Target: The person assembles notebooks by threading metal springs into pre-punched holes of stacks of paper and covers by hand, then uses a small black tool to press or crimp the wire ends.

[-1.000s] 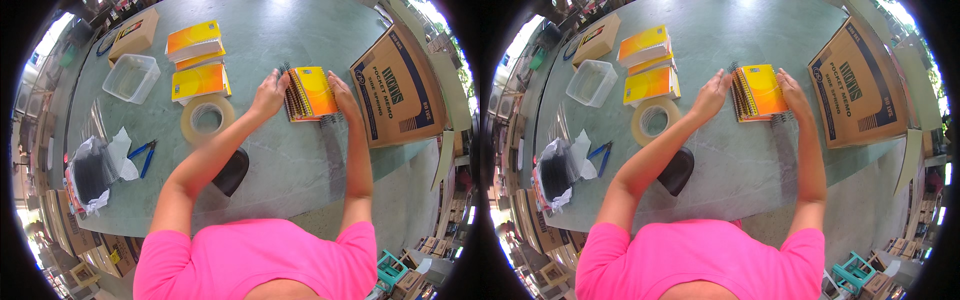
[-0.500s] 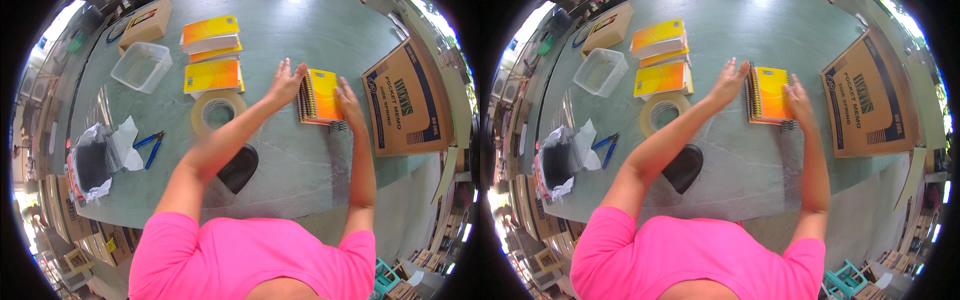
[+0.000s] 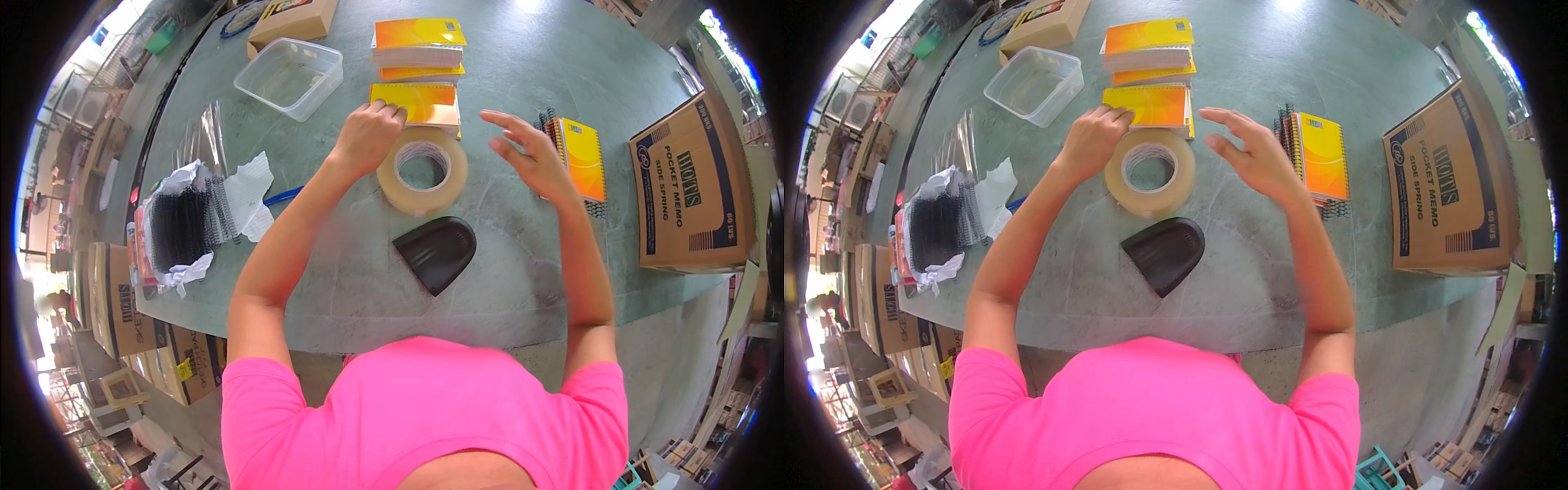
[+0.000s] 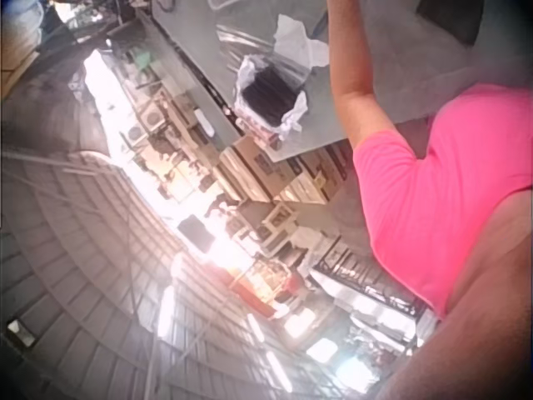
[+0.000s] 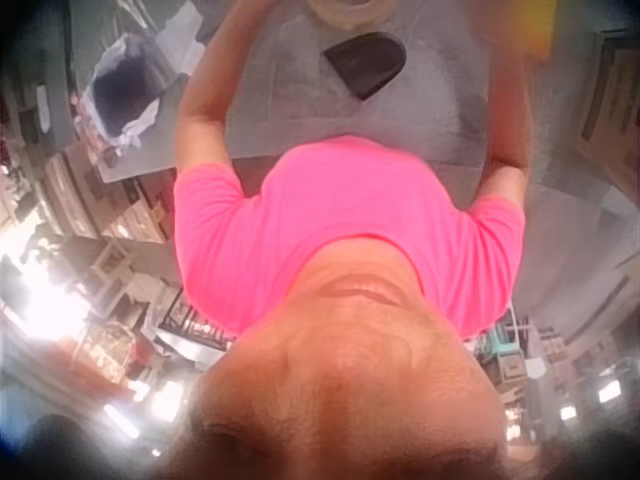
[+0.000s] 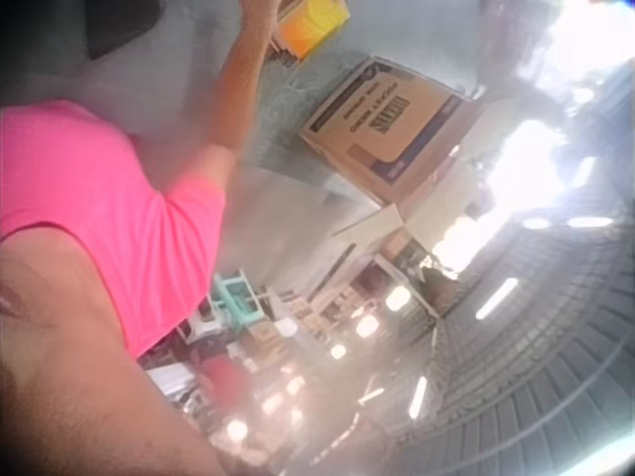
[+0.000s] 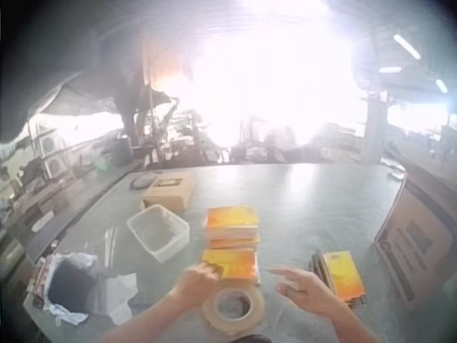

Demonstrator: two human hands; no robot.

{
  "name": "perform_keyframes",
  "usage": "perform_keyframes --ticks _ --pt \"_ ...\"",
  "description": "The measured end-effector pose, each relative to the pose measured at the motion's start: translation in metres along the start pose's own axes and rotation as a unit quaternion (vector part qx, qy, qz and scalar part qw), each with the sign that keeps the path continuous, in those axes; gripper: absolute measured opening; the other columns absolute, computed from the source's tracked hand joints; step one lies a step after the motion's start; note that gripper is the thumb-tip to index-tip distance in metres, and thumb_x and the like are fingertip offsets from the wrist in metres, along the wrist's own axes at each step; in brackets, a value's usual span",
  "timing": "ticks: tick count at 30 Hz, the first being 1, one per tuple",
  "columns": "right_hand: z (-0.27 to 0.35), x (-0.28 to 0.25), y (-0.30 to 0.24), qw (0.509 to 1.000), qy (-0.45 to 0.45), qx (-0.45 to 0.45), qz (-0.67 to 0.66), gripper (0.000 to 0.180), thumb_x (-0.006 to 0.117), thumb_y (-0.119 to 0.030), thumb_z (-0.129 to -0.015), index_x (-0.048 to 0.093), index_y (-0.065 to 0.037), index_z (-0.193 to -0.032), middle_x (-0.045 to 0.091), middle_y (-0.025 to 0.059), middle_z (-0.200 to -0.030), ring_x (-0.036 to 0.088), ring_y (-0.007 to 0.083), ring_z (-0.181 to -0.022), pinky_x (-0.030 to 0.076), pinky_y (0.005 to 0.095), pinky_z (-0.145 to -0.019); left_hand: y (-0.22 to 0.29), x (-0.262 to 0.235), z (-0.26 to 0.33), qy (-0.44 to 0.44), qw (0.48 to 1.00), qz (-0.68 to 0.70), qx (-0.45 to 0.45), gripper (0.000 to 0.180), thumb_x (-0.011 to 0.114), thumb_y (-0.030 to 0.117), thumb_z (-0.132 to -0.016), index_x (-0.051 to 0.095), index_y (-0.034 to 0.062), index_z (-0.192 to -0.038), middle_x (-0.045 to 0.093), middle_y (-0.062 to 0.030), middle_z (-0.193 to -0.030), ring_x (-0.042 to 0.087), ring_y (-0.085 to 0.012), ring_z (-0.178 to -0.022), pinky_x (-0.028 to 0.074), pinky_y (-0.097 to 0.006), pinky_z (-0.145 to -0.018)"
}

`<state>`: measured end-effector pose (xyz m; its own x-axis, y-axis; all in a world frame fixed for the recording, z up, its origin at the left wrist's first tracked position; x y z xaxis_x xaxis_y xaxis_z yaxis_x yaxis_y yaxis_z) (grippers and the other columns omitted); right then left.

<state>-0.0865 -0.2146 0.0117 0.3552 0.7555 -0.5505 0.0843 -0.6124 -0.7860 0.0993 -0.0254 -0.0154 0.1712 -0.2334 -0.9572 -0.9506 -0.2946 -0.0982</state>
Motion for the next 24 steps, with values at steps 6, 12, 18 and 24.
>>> perform_keyframes --ticks 6,12,18,24 --pt "-0.027 0.041 0.0 0.979 0.133 0.033 -0.15 0.053 0.066 -0.026 -0.085 0.048 0.002 -0.126 0.057 0.014 -0.119 0.053 0.0198 -0.11 0.042 0.0322 -0.092 0.016 -0.037 0.026 0.197 0.895 0.365 -0.164 0.017 0.055 0.009 -0.085 0.062 0.0001 -0.098 0.066 -0.013 -0.087 0.064 -0.0259 -0.079 0.049 -0.031 -0.071" --pt "-0.039 0.046 -0.038 0.981 -0.019 0.104 -0.161 0.029 0.063 -0.021 -0.087 0.063 0.002 -0.103 0.064 0.0015 -0.085 0.057 0.0085 -0.078 0.047 0.0254 -0.073 0.04 -0.01 0.056 0.1 0.81 0.532 -0.228 0.021 0.059 0.015 -0.087 0.064 0.0027 -0.103 0.069 -0.0096 -0.09 0.064 -0.0139 -0.08 0.049 -0.027 -0.071" --pt "-0.046 0.041 -0.043 0.99 -0.111 0.058 -0.072 0.024 0.061 -0.017 -0.088 0.063 0.002 -0.102 0.064 0.0021 -0.082 0.058 0.0083 -0.07 0.049 0.0262 -0.066 -0.011 -0.027 0.101 0.12 0.813 0.477 -0.312 0.026 0.061 0.018 -0.087 0.063 0.0038 -0.109 0.068 -0.0098 -0.094 0.064 -0.0143 -0.086 0.05 -0.028 -0.076" --pt "-0.044 0.075 -0.02 0.877 0.028 0.149 -0.457 0.029 0.066 -0.012 -0.084 0.06 0.0 -0.109 0.064 0.0057 -0.097 0.06 0.0104 -0.084 0.048 0.0253 -0.075 0.027 -0.012 0.041 0.164 0.697 0.662 -0.22 0.026 0.059 0.011 -0.088 0.06 -0.0032 -0.109 0.067 -0.0077 -0.091 0.061 -0.0112 -0.083 0.048 -0.025 -0.075"
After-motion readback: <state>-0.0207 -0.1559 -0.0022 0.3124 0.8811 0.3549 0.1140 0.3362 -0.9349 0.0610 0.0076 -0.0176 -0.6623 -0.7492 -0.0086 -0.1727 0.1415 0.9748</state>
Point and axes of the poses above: each hand's wrist, its own z-axis away from the middle knuckle, its own x-axis out of the palm, y = z × x, the point moved 1 cm from there along -z, towards the middle knuckle
